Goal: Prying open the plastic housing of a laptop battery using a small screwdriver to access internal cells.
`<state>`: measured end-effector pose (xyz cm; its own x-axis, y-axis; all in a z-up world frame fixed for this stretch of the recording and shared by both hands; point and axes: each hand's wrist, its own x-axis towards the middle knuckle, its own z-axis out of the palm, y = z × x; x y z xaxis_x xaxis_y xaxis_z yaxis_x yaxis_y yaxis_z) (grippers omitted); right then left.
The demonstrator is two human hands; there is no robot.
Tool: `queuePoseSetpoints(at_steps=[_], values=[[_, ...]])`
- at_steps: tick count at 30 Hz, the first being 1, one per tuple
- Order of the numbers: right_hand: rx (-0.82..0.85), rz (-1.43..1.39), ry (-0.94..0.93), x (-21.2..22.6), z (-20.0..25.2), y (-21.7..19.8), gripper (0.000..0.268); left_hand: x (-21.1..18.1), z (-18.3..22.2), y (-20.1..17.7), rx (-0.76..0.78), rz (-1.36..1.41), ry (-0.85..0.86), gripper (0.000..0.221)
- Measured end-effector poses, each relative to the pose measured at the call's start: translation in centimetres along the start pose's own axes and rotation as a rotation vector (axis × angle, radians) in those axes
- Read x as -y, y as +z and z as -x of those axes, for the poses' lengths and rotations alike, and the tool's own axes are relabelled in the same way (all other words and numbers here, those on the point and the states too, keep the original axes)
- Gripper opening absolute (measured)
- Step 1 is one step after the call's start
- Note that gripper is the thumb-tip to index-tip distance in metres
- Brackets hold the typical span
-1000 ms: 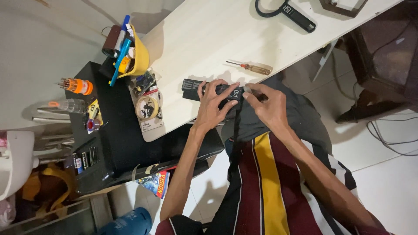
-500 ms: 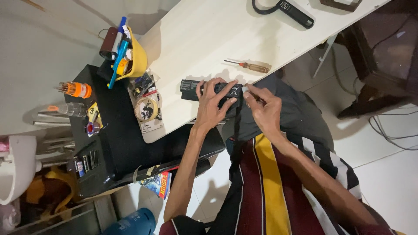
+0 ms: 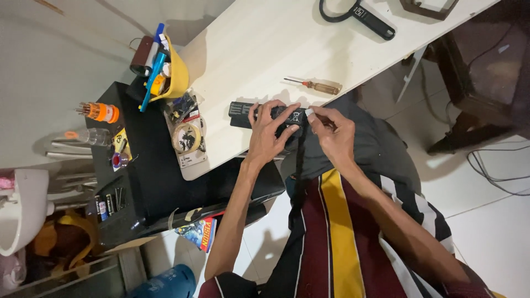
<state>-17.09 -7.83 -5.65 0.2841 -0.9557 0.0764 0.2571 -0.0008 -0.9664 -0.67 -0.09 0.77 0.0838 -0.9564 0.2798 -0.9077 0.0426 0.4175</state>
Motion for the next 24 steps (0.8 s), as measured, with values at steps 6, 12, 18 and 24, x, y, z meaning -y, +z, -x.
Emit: queuePoseSetpoints(at_steps=[6,12,18,24], values=[[0.029,0.009,0.018,-0.6,-0.2,-0.1,0.019,-0.3,-0.1,-0.2,0.014,0.024,-0.018,0.043],[0.019,0.021,0.023,-1.4,-0.2,-0.1,0.019,-0.3,0.0,-0.1,0.021,0.017,-0.022,0.043],[0.013,0.037,-0.004,-1.0,-0.1,-0.3,0.022,-0.3,-0.1,-0.2,0.029,0.042,-0.041,0.043],[-0.005,0.025,0.029,-0.4,-0.2,-0.4,0.019,-0.2,0.0,0.0,0.056,-0.001,-0.03,0.043]])
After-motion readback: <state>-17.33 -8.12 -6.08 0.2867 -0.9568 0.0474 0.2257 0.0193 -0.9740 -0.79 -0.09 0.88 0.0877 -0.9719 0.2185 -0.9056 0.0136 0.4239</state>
